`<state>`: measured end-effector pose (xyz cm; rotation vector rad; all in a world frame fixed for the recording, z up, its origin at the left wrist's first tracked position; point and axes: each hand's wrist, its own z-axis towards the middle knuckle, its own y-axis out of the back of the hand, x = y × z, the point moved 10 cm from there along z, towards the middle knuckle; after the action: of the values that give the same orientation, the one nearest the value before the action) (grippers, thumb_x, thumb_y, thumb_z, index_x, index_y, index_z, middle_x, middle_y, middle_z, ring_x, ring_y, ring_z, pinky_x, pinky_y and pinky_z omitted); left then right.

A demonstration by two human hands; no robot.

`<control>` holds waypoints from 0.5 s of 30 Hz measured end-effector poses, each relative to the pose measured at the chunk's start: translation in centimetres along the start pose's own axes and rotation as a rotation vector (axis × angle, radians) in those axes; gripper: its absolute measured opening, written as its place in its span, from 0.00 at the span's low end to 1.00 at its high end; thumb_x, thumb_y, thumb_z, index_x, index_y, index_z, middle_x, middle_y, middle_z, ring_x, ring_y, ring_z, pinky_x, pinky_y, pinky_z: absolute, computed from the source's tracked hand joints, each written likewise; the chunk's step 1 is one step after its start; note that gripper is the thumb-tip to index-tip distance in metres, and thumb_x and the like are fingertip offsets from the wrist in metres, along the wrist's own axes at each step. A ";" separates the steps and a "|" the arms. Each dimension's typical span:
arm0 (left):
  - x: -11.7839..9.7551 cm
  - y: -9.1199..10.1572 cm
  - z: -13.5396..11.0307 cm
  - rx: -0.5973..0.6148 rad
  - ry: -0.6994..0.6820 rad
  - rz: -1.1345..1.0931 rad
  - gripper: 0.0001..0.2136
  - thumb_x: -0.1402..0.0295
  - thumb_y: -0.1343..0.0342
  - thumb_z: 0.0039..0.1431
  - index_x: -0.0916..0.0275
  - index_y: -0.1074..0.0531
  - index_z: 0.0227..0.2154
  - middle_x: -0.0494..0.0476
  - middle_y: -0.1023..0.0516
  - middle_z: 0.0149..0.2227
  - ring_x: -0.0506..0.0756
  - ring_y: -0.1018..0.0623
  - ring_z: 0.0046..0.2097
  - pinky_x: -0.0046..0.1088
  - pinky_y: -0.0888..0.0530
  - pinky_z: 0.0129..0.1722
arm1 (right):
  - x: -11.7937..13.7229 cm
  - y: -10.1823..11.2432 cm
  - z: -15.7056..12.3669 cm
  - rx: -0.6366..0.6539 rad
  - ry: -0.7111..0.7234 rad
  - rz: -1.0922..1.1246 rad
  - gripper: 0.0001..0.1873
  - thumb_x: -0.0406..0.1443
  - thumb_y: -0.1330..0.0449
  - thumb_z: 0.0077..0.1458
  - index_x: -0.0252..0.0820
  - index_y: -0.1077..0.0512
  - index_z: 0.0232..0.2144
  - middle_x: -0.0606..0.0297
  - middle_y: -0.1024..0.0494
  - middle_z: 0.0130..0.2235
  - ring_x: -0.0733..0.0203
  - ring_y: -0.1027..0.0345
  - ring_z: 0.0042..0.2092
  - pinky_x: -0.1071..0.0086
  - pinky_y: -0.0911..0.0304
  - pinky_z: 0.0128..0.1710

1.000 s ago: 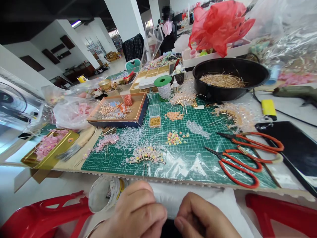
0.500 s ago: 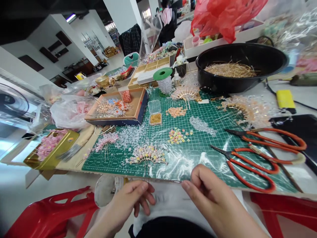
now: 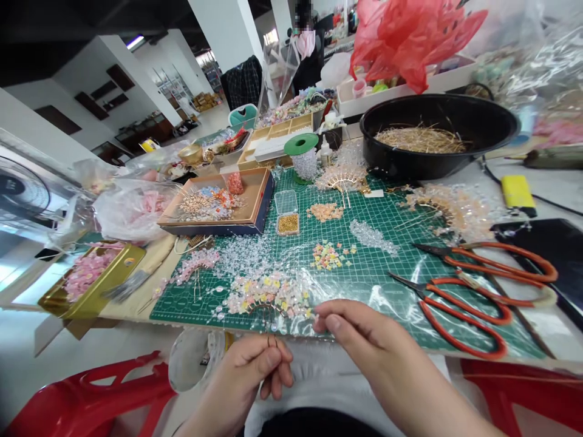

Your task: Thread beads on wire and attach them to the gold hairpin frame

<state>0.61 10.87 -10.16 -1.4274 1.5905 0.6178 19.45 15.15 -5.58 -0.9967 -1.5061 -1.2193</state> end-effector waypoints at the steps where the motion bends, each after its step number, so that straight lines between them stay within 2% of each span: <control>1: -0.1 -0.2 0.0 0.017 -0.004 -0.006 0.16 0.56 0.39 0.61 0.67 0.24 0.31 0.56 0.20 0.26 0.47 0.28 0.23 0.22 0.40 0.23 | 0.3 -0.1 0.1 0.002 -0.018 0.043 0.18 0.50 0.42 0.62 0.47 0.19 0.42 0.58 0.15 0.40 0.54 0.21 0.40 0.67 0.25 0.36; 3: -0.4 -0.4 0.0 0.038 -0.014 -0.031 0.16 0.55 0.39 0.61 0.67 0.24 0.31 0.56 0.20 0.25 0.46 0.29 0.22 0.22 0.40 0.22 | 0.4 -0.5 0.0 0.012 -0.096 0.155 0.20 0.52 0.41 0.60 0.47 0.18 0.41 0.58 0.15 0.37 0.59 0.26 0.30 0.71 0.33 0.23; 4: -0.5 -0.5 0.0 0.041 -0.019 -0.046 0.16 0.55 0.38 0.60 0.67 0.24 0.31 0.56 0.21 0.24 0.46 0.29 0.22 0.22 0.40 0.22 | 0.3 -0.7 -0.1 0.021 -0.145 0.219 0.20 0.53 0.40 0.59 0.47 0.18 0.39 0.58 0.16 0.35 0.62 0.31 0.27 0.73 0.39 0.20; 7: -0.6 -0.4 0.0 0.027 -0.031 -0.087 0.17 0.54 0.36 0.58 0.67 0.23 0.30 0.55 0.21 0.23 0.45 0.30 0.21 0.21 0.41 0.22 | 0.0 -1.6 -0.5 0.061 -0.272 0.390 0.19 0.53 0.37 0.57 0.46 0.18 0.37 0.61 0.18 0.34 0.69 0.44 0.23 0.73 0.49 0.20; 10: -0.5 -0.5 0.0 0.055 -0.032 -0.111 0.18 0.54 0.35 0.58 0.68 0.22 0.31 0.56 0.21 0.23 0.45 0.29 0.21 0.20 0.41 0.21 | 0.2 -2.7 -0.9 0.140 -0.337 0.503 0.20 0.53 0.36 0.56 0.47 0.19 0.40 0.63 0.19 0.33 0.71 0.53 0.22 0.71 0.57 0.21; 13: -0.6 -1.1 0.1 0.144 -0.048 -0.121 0.20 0.51 0.35 0.57 0.67 0.21 0.31 0.56 0.20 0.23 0.44 0.29 0.20 0.18 0.41 0.19 | 0.9 -3.1 -0.8 0.191 -0.347 0.539 0.20 0.55 0.35 0.55 0.45 0.20 0.35 0.66 0.22 0.30 0.71 0.57 0.22 0.70 0.61 0.21; 15: -0.8 -1.1 0.1 0.156 -0.050 -0.125 0.19 0.51 0.34 0.57 0.67 0.21 0.32 0.56 0.20 0.24 0.44 0.28 0.20 0.18 0.41 0.19 | 1.7 -3.3 -0.6 0.213 -0.321 0.556 0.21 0.55 0.35 0.54 0.44 0.22 0.31 0.69 0.25 0.27 0.72 0.59 0.21 0.70 0.63 0.20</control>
<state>1.61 11.11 -9.28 -1.3722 1.4647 0.4428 16.01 14.06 -4.66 -1.3903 -1.4210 -0.5135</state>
